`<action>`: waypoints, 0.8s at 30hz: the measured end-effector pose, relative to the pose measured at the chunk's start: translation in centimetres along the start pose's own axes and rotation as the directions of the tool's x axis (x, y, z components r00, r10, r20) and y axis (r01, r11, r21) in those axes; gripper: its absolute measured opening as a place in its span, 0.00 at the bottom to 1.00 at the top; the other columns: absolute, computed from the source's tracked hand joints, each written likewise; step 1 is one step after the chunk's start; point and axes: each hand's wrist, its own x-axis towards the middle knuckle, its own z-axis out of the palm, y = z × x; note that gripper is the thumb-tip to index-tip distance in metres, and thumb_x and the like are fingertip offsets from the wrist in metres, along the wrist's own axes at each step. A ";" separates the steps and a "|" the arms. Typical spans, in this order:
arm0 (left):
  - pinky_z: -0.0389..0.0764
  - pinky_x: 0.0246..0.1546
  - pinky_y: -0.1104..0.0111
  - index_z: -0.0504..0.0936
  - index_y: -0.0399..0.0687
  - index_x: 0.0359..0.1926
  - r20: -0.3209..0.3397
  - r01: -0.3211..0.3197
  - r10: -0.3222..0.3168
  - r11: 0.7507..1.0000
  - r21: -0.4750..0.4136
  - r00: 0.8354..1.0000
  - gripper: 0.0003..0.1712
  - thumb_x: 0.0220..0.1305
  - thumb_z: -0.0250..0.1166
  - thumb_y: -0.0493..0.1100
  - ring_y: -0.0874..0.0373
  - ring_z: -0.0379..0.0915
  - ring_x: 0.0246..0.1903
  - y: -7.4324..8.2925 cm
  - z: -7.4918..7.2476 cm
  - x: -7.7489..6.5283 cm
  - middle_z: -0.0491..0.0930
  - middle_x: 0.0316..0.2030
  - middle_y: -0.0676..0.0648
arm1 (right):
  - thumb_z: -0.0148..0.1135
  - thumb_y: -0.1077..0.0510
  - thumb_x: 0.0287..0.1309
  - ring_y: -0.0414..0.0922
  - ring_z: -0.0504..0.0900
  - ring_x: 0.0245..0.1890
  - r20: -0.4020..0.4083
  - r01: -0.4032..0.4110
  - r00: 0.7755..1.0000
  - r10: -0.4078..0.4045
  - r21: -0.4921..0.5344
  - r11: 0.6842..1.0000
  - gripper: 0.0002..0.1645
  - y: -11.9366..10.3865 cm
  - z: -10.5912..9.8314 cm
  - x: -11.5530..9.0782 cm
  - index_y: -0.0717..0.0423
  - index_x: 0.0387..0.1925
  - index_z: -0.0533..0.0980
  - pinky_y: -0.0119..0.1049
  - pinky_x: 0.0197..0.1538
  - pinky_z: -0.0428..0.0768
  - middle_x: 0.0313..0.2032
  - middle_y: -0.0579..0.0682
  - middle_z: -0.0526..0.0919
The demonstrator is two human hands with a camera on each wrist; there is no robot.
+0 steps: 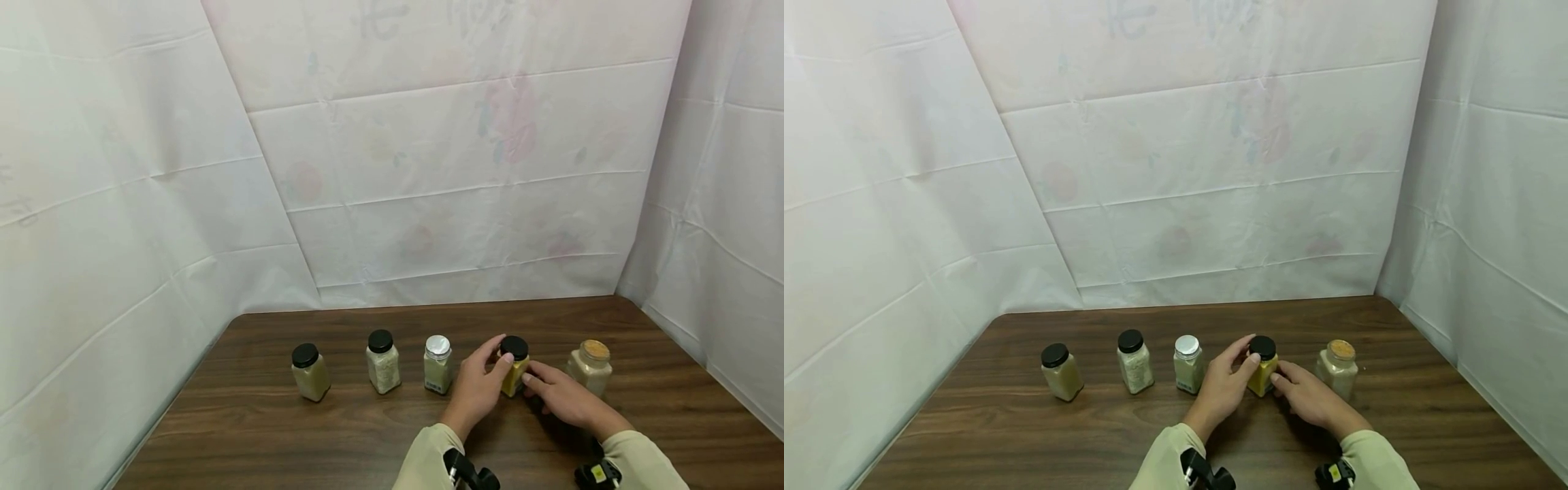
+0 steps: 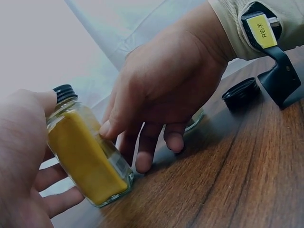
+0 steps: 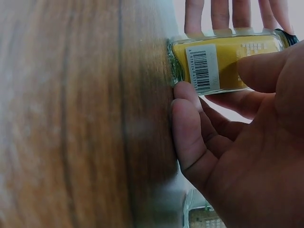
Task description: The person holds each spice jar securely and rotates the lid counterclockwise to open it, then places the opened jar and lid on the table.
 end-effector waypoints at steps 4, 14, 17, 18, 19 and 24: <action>0.75 0.58 0.65 0.73 0.72 0.62 -0.005 0.017 -0.017 0.999 -0.035 1.000 0.21 0.70 0.55 0.59 0.65 0.74 0.57 0.0 0.0 0.0 0.79 0.56 0.58 | 0.45 0.50 0.74 0.52 0.80 0.48 -0.013 -0.001 1.000 0.001 -0.001 1.000 0.34 0.0 0.0 0.0 0.70 0.70 0.57 0.41 0.34 0.79 0.57 0.67 0.75; 0.72 0.61 0.61 0.74 0.71 0.56 -0.023 0.007 -0.008 0.999 -0.044 1.000 0.13 0.73 0.52 0.54 0.66 0.73 0.57 -0.2 -0.2 0.1 0.80 0.53 0.60 | 0.44 0.51 0.74 0.52 0.80 0.48 -0.028 -0.015 0.999 0.016 0.005 1.000 0.33 0.1 0.1 0.1 0.70 0.70 0.57 0.41 0.35 0.79 0.56 0.67 0.76; 0.73 0.60 0.62 0.73 0.69 0.54 -0.029 0.002 -0.003 0.999 -0.039 1.000 0.12 0.73 0.53 0.53 0.66 0.74 0.57 -0.2 -0.1 0.1 0.80 0.52 0.60 | 0.44 0.51 0.74 0.52 0.80 0.48 -0.028 -0.015 0.999 0.015 0.005 1.000 0.34 0.0 0.1 0.0 0.70 0.70 0.56 0.41 0.35 0.79 0.57 0.67 0.74; 0.73 0.60 0.62 0.73 0.68 0.54 -0.030 0.000 -0.001 0.999 -0.039 1.000 0.12 0.73 0.54 0.53 0.65 0.74 0.56 -0.2 -0.1 0.1 0.80 0.52 0.59 | 0.44 0.51 0.74 0.52 0.80 0.48 -0.028 -0.014 1.000 0.014 0.005 1.000 0.34 -0.1 0.1 0.0 0.70 0.70 0.56 0.41 0.35 0.79 0.57 0.68 0.74; 0.73 0.59 0.62 0.73 0.68 0.54 -0.032 -0.002 0.000 0.999 -0.039 1.000 0.11 0.72 0.54 0.53 0.65 0.74 0.56 -0.2 -0.1 0.1 0.80 0.52 0.58 | 0.44 0.51 0.74 0.52 0.80 0.48 -0.028 -0.014 1.000 0.014 0.005 1.000 0.34 -0.1 0.1 0.0 0.70 0.70 0.56 0.41 0.35 0.79 0.58 0.68 0.74; 0.74 0.57 0.63 0.73 0.67 0.54 -0.035 0.006 -0.008 0.999 -0.054 0.999 0.13 0.70 0.57 0.54 0.64 0.76 0.54 -0.1 0.0 0.1 0.81 0.52 0.56 | 0.44 0.50 0.74 0.52 0.80 0.48 -0.028 -0.010 1.000 0.010 0.004 1.000 0.34 0.0 0.2 0.0 0.70 0.70 0.57 0.41 0.35 0.79 0.58 0.68 0.73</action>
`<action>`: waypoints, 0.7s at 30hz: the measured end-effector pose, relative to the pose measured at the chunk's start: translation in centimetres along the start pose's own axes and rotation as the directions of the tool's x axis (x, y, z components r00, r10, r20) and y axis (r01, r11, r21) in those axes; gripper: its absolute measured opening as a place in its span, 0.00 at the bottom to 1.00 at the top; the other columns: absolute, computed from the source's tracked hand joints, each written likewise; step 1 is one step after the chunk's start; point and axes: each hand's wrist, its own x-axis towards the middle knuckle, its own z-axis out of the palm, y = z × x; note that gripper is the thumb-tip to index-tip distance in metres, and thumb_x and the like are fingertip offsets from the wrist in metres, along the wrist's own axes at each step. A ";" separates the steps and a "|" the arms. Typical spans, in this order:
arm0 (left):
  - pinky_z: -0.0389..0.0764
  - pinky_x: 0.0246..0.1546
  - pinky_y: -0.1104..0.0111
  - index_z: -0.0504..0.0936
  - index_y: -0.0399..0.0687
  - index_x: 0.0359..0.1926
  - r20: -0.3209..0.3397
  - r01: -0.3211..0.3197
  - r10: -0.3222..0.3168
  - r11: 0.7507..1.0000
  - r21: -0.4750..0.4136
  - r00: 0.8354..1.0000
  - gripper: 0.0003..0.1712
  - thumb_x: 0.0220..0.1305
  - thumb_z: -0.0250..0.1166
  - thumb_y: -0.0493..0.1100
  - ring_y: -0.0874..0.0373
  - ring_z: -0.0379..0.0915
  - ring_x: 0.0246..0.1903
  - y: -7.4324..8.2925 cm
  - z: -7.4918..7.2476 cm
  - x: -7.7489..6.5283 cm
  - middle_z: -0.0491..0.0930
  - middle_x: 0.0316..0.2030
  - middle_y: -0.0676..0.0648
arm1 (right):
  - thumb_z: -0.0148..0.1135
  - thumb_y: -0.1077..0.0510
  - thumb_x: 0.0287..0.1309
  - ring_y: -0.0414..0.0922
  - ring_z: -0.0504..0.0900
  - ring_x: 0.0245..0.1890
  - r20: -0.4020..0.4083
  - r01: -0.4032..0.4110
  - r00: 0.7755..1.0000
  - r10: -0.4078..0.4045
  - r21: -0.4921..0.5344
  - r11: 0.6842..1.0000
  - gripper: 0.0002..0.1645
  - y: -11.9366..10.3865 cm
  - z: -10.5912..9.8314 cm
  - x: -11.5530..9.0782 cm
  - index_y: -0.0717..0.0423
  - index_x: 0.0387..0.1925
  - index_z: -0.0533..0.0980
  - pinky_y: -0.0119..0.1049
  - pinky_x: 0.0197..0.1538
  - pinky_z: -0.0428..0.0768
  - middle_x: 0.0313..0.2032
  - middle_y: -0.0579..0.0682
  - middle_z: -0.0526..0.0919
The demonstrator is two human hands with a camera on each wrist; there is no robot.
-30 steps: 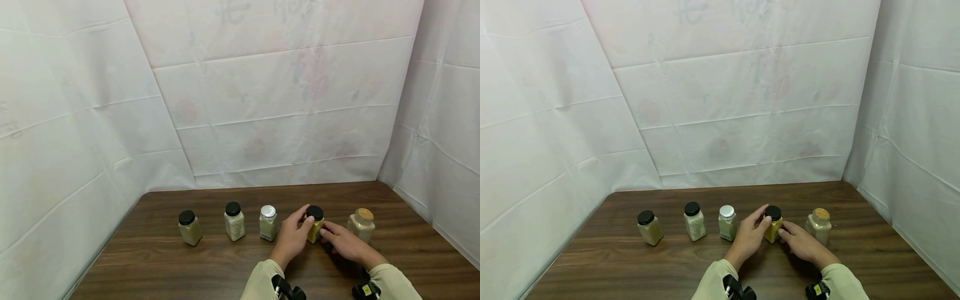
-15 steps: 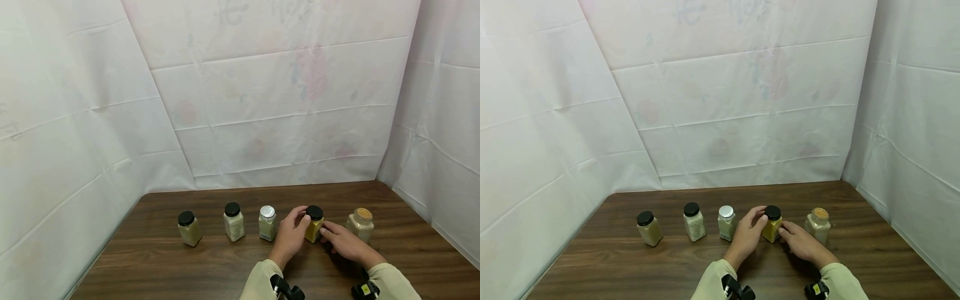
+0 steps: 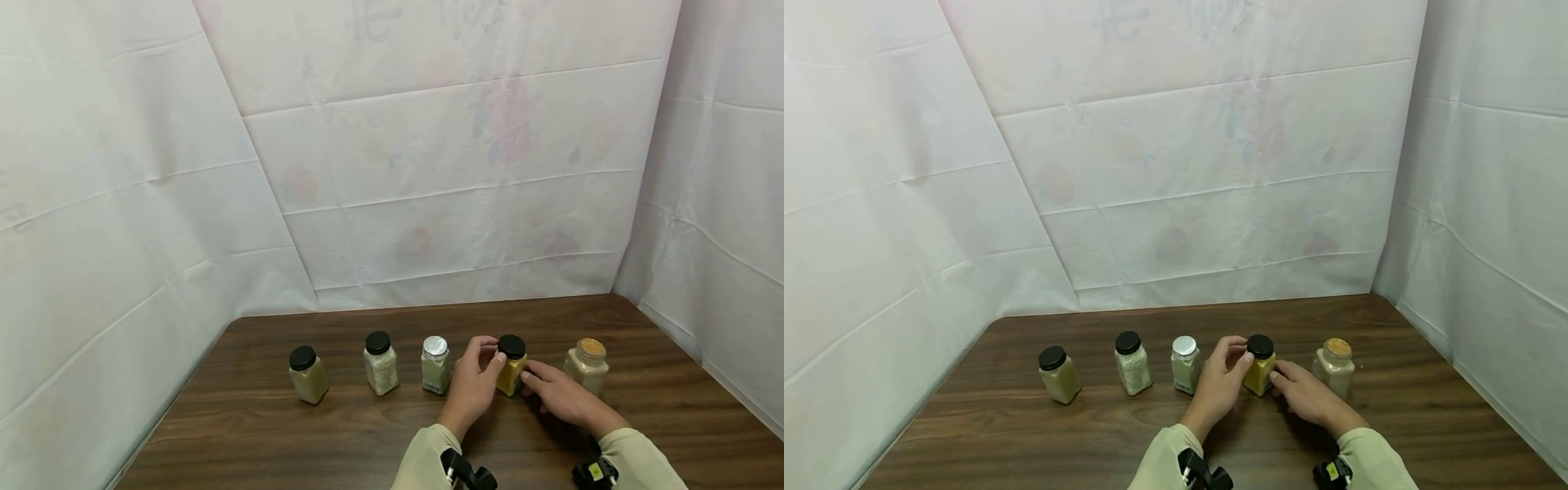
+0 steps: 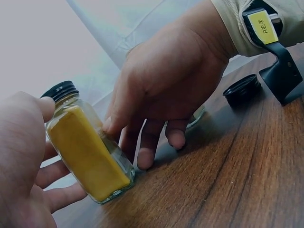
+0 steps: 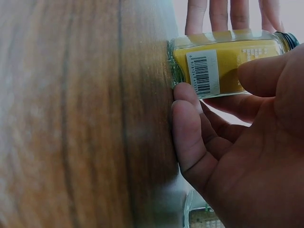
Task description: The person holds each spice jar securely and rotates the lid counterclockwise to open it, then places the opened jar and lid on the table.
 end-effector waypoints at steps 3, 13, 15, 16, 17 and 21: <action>0.75 0.56 0.64 0.74 0.67 0.55 -0.003 0.008 -0.008 1.000 -0.005 1.000 0.15 0.69 0.59 0.54 0.63 0.76 0.54 0.0 0.0 0.0 0.80 0.53 0.55 | 0.44 0.50 0.74 0.52 0.80 0.49 0.001 -0.005 1.000 0.005 0.003 1.000 0.34 0.0 0.0 0.0 0.69 0.70 0.57 0.41 0.35 0.79 0.59 0.68 0.73; 0.76 0.55 0.66 0.73 0.67 0.63 0.017 -0.001 0.000 0.999 0.038 1.000 0.23 0.68 0.59 0.57 0.63 0.75 0.55 -0.1 0.2 0.1 0.79 0.54 0.56 | 0.44 0.50 0.74 0.52 0.79 0.50 0.009 -0.018 1.000 0.018 0.008 1.000 0.34 0.1 0.0 0.0 0.68 0.71 0.56 0.42 0.36 0.80 0.61 0.68 0.71; 0.76 0.56 0.67 0.71 0.68 0.65 0.027 -0.010 0.008 0.999 0.051 1.000 0.25 0.69 0.58 0.57 0.62 0.74 0.55 -0.2 0.1 0.1 0.78 0.54 0.56 | 0.44 0.49 0.74 0.52 0.79 0.50 0.012 -0.020 1.000 0.020 0.006 1.000 0.35 0.1 0.0 0.0 0.68 0.71 0.55 0.43 0.36 0.80 0.61 0.68 0.70; 0.76 0.56 0.67 0.70 0.69 0.66 0.031 -0.017 0.015 0.998 0.056 0.999 0.25 0.69 0.58 0.57 0.61 0.74 0.56 -0.2 0.1 0.1 0.78 0.54 0.55 | 0.44 0.49 0.74 0.52 0.79 0.50 0.013 -0.022 1.000 0.022 0.006 1.000 0.35 0.0 0.0 0.0 0.68 0.71 0.55 0.43 0.36 0.80 0.61 0.68 0.70; 0.76 0.56 0.68 0.70 0.70 0.66 0.034 -0.022 0.019 0.998 0.063 0.999 0.25 0.69 0.58 0.57 0.61 0.74 0.56 -0.2 0.1 0.1 0.78 0.53 0.54 | 0.44 0.49 0.74 0.52 0.79 0.50 0.014 -0.023 1.000 0.023 0.006 1.000 0.35 0.0 0.0 0.1 0.68 0.71 0.55 0.43 0.36 0.80 0.61 0.68 0.70; 0.76 0.55 0.70 0.71 0.72 0.65 0.034 -0.027 0.025 0.998 0.062 0.999 0.24 0.69 0.58 0.57 0.62 0.75 0.54 -0.2 0.1 0.1 0.77 0.51 0.56 | 0.44 0.49 0.74 0.51 0.79 0.49 0.014 -0.025 1.000 0.025 0.000 1.000 0.34 -0.1 0.1 0.1 0.67 0.71 0.56 0.43 0.36 0.79 0.61 0.67 0.69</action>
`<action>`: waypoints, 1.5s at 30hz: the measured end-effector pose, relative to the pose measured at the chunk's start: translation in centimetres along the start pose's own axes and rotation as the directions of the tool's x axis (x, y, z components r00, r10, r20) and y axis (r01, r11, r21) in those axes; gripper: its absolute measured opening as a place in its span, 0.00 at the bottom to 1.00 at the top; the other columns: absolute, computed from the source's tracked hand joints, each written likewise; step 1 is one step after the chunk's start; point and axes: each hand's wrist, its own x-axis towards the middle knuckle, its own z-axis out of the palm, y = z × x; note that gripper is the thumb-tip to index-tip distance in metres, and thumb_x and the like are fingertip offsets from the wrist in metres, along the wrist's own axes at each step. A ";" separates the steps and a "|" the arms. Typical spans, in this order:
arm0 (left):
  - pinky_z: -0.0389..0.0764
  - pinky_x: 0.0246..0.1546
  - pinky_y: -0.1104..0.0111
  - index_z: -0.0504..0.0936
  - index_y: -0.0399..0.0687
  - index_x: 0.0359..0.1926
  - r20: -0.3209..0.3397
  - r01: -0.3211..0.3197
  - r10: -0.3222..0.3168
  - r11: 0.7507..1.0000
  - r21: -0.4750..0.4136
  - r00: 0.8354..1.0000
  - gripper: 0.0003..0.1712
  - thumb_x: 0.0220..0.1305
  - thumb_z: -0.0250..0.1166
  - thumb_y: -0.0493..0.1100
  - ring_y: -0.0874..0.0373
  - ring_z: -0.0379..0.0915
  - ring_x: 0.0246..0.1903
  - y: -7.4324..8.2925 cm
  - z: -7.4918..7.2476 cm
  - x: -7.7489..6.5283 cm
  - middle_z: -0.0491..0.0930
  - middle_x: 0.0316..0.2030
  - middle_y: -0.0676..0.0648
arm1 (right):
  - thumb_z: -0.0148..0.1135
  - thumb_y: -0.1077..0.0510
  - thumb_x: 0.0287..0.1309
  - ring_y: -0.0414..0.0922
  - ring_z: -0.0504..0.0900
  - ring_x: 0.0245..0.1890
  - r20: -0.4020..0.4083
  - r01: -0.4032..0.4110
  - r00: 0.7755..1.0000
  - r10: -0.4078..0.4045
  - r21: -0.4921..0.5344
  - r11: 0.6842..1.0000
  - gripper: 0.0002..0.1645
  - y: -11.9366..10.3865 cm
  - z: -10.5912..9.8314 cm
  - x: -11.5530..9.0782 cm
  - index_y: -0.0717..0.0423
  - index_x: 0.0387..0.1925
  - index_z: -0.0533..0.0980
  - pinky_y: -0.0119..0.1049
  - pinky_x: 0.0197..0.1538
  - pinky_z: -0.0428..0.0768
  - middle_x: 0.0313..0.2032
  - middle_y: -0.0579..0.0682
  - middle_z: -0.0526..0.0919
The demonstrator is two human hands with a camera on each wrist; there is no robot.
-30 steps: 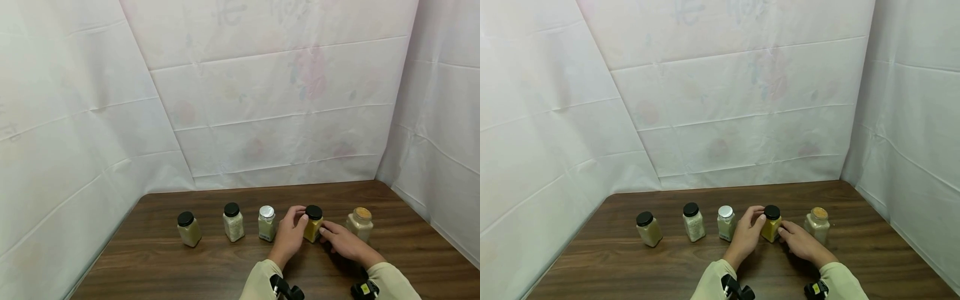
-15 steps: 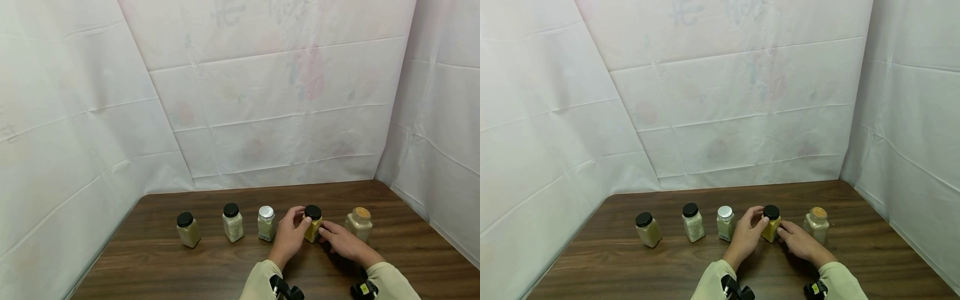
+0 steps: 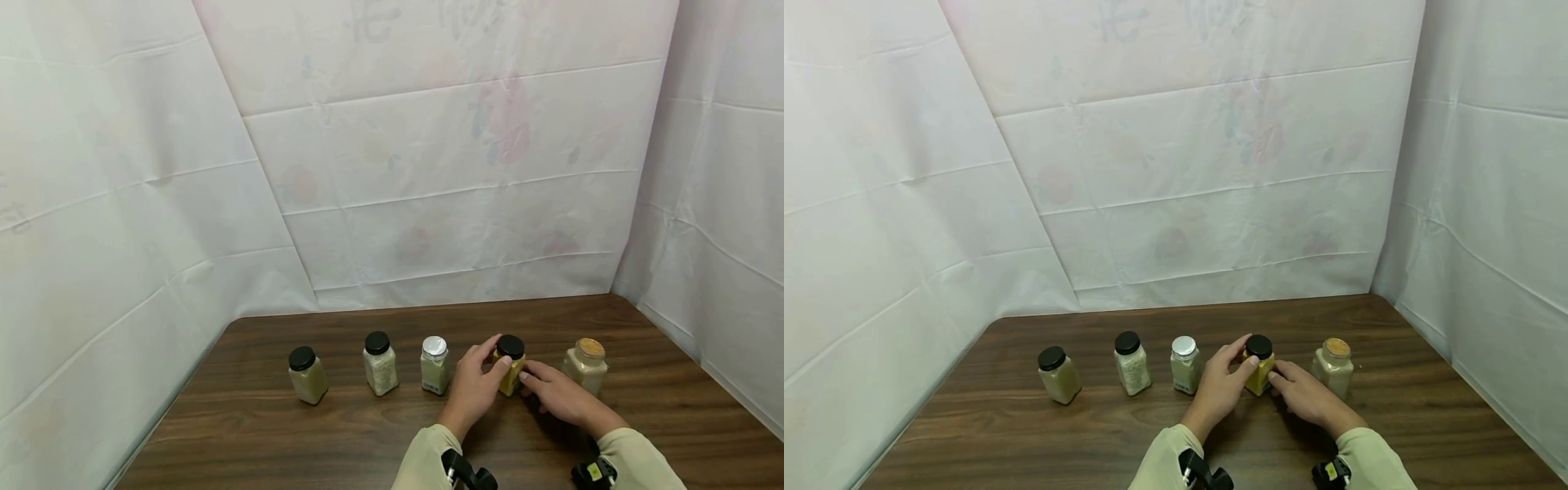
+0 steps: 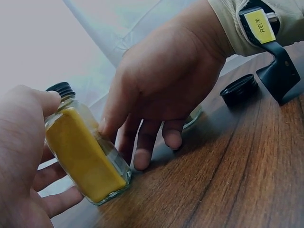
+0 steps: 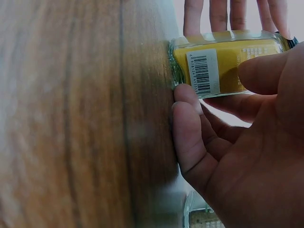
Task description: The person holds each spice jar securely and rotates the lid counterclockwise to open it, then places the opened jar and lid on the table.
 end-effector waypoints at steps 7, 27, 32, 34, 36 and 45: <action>0.76 0.55 0.67 0.74 0.70 0.63 0.000 0.020 -0.020 0.999 -0.028 1.000 0.22 0.69 0.58 0.58 0.63 0.74 0.54 0.0 0.0 0.0 0.77 0.52 0.59 | 0.44 0.50 0.74 0.49 0.78 0.47 -0.005 0.006 1.000 -0.006 -0.011 1.000 0.33 0.0 0.1 0.0 0.66 0.71 0.57 0.41 0.35 0.78 0.61 0.68 0.66; 0.74 0.57 0.65 0.75 0.70 0.56 -0.027 0.033 -0.035 0.997 -0.072 0.999 0.15 0.71 0.56 0.56 0.67 0.74 0.53 -0.2 0.3 -0.1 0.79 0.51 0.61 | 0.42 0.48 0.75 0.57 0.76 0.54 0.015 0.004 1.000 -0.004 0.009 1.000 0.34 0.3 -0.2 -0.3 0.67 0.71 0.55 0.44 0.39 0.80 0.63 0.69 0.64; 0.75 0.57 0.64 0.72 0.71 0.63 -0.008 0.038 -0.039 0.998 -0.046 0.999 0.21 0.70 0.55 0.59 0.66 0.74 0.54 -0.2 0.2 -0.1 0.77 0.54 0.59 | 0.42 0.48 0.75 0.56 0.76 0.54 0.013 0.005 1.000 -0.005 0.004 1.000 0.35 0.3 -0.2 -0.2 0.67 0.71 0.55 0.44 0.38 0.80 0.63 0.69 0.64; 0.75 0.57 0.64 0.70 0.73 0.64 0.001 0.044 -0.044 0.998 -0.036 0.999 0.23 0.70 0.55 0.60 0.65 0.73 0.55 -0.2 0.2 -0.1 0.76 0.55 0.59 | 0.42 0.48 0.75 0.55 0.76 0.53 0.012 0.007 1.000 -0.007 -0.001 1.000 0.34 0.2 -0.1 -0.2 0.66 0.71 0.56 0.43 0.38 0.79 0.62 0.68 0.65; 0.75 0.57 0.64 0.69 0.75 0.65 0.007 0.043 -0.043 0.999 -0.024 0.999 0.24 0.70 0.55 0.61 0.64 0.73 0.56 -0.2 0.1 0.0 0.76 0.55 0.58 | 0.42 0.48 0.75 0.55 0.76 0.52 0.013 0.012 1.000 -0.012 -0.004 1.000 0.34 0.1 -0.1 -0.1 0.66 0.71 0.56 0.43 0.37 0.79 0.61 0.67 0.67; 0.76 0.55 0.66 0.70 0.71 0.65 0.011 0.009 -0.009 1.000 -0.002 1.000 0.24 0.70 0.55 0.60 0.62 0.74 0.55 -0.2 0.2 0.1 0.76 0.51 0.56 | 0.43 0.48 0.75 0.54 0.76 0.52 0.010 0.012 1.000 -0.012 -0.012 1.000 0.34 0.1 -0.1 -0.2 0.65 0.72 0.55 0.43 0.37 0.79 0.60 0.66 0.67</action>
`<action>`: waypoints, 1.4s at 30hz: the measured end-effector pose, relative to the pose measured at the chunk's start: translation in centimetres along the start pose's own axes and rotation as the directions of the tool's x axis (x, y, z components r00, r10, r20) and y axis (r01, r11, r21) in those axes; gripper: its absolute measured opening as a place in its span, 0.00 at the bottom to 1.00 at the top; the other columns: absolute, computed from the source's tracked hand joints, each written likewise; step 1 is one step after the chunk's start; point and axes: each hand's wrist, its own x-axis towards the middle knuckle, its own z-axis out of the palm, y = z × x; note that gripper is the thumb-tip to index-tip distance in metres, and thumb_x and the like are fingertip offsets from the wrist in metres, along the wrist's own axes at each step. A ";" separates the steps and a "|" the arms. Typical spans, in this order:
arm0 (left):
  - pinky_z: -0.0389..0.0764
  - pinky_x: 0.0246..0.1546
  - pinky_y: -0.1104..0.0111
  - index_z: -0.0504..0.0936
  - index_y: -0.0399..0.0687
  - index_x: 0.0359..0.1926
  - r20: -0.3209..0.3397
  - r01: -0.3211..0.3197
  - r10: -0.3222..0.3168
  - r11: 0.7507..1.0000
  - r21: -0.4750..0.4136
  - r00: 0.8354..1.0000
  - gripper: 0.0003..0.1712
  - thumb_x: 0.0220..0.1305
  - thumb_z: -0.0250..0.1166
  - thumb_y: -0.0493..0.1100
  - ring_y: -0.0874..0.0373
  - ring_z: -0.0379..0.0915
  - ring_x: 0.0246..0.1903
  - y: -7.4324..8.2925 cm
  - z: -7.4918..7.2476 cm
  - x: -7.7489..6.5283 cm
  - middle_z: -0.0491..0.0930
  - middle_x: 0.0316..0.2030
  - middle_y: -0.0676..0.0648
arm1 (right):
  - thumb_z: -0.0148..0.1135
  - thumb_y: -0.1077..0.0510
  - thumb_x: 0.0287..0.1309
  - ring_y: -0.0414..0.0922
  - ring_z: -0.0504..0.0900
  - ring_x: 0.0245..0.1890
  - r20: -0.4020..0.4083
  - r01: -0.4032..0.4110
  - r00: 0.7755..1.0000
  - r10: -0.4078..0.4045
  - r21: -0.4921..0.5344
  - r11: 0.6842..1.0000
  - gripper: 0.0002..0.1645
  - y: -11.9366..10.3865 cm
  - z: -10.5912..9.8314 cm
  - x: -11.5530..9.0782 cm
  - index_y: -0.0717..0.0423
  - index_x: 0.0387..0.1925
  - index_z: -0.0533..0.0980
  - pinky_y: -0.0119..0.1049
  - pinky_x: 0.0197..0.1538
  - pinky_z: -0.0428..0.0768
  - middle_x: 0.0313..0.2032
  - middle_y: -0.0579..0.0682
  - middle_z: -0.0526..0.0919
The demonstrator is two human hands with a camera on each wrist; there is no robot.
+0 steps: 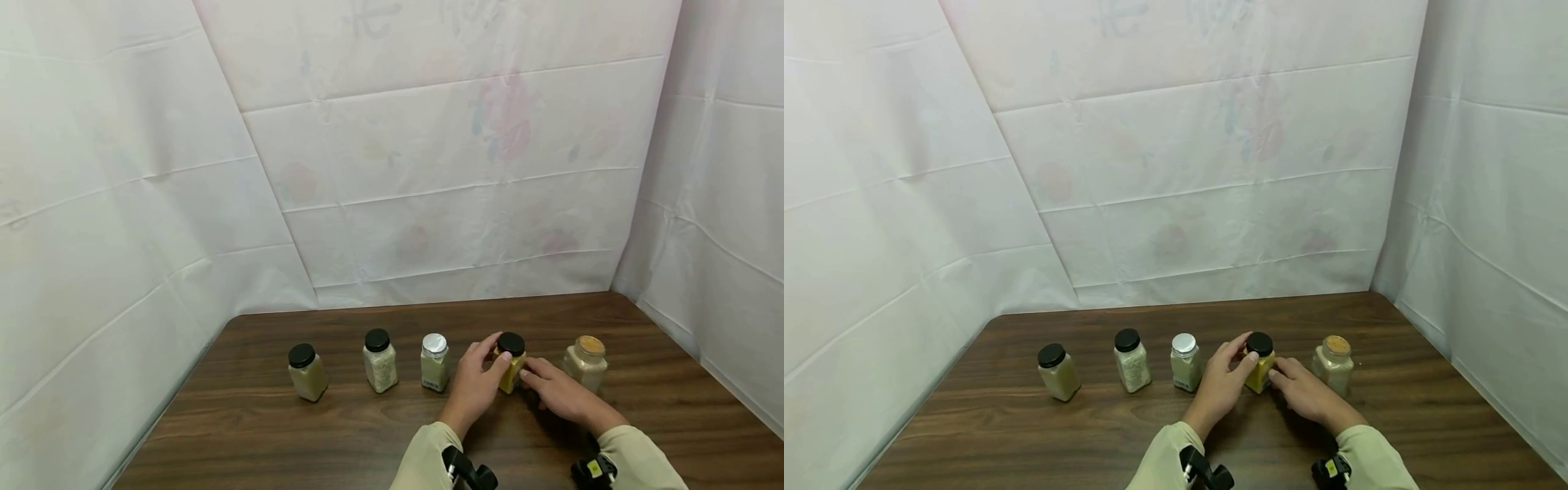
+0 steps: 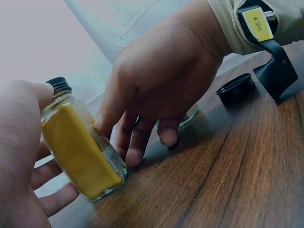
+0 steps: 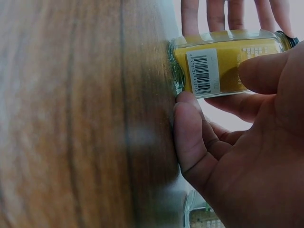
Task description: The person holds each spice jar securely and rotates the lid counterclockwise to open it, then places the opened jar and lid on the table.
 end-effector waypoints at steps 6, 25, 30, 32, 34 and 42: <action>0.74 0.58 0.61 0.73 0.70 0.62 -0.024 0.014 -0.015 0.999 -0.030 1.000 0.21 0.71 0.53 0.60 0.61 0.74 0.56 0.0 0.0 -0.1 0.77 0.54 0.56 | 0.42 0.49 0.75 0.54 0.76 0.52 -0.006 -0.001 1.000 0.001 -0.003 1.000 0.34 0.0 0.0 0.0 0.66 0.71 0.55 0.42 0.37 0.79 0.59 0.66 0.68; 0.75 0.56 0.61 0.73 0.66 0.58 -0.025 0.026 -0.029 0.995 -0.092 0.999 0.19 0.69 0.58 0.58 0.60 0.75 0.54 0.0 -0.1 -0.1 0.79 0.52 0.55 | 0.44 0.47 0.74 0.59 0.76 0.58 0.020 0.002 1.000 -0.003 0.058 0.998 0.37 -0.4 -0.1 -0.1 0.69 0.72 0.53 0.47 0.44 0.81 0.64 0.70 0.68; 0.75 0.56 0.64 0.70 0.74 0.64 0.003 0.032 -0.032 0.998 -0.045 0.999 0.24 0.68 0.57 0.60 0.61 0.74 0.54 0.0 -0.1 0.0 0.77 0.54 0.56 | 0.44 0.47 0.74 0.59 0.76 0.57 0.011 -0.009 1.000 0.009 0.062 0.998 0.37 -0.1 -0.1 -0.1 0.69 0.72 0.53 0.47 0.44 0.81 0.63 0.70 0.68; 0.75 0.57 0.64 0.68 0.75 0.65 0.015 0.030 -0.030 0.999 -0.026 0.999 0.25 0.69 0.56 0.61 0.61 0.74 0.55 0.0 0.0 0.0 0.76 0.54 0.56 | 0.44 0.47 0.74 0.59 0.76 0.57 0.007 -0.010 1.000 0.010 0.063 0.998 0.37 0.0 0.0 -0.1 0.69 0.72 0.53 0.47 0.43 0.81 0.63 0.70 0.69; 0.75 0.57 0.64 0.67 0.76 0.66 0.022 0.029 -0.029 1.000 -0.011 0.999 0.26 0.69 0.55 0.62 0.61 0.73 0.55 0.0 0.0 0.1 0.75 0.53 0.56 | 0.44 0.47 0.74 0.58 0.76 0.57 0.004 -0.006 1.000 0.006 0.061 0.998 0.38 0.1 -0.1 0.0 0.69 0.72 0.53 0.47 0.43 0.81 0.63 0.69 0.69; 0.75 0.57 0.65 0.67 0.78 0.66 0.026 0.003 -0.003 1.000 -0.002 1.000 0.26 0.69 0.55 0.63 0.61 0.72 0.55 0.0 0.1 0.1 0.73 0.51 0.56 | 0.44 0.48 0.74 0.56 0.77 0.55 -0.004 -0.002 1.000 0.002 0.046 0.999 0.35 0.2 0.0 0.2 0.68 0.71 0.56 0.45 0.41 0.81 0.58 0.65 0.74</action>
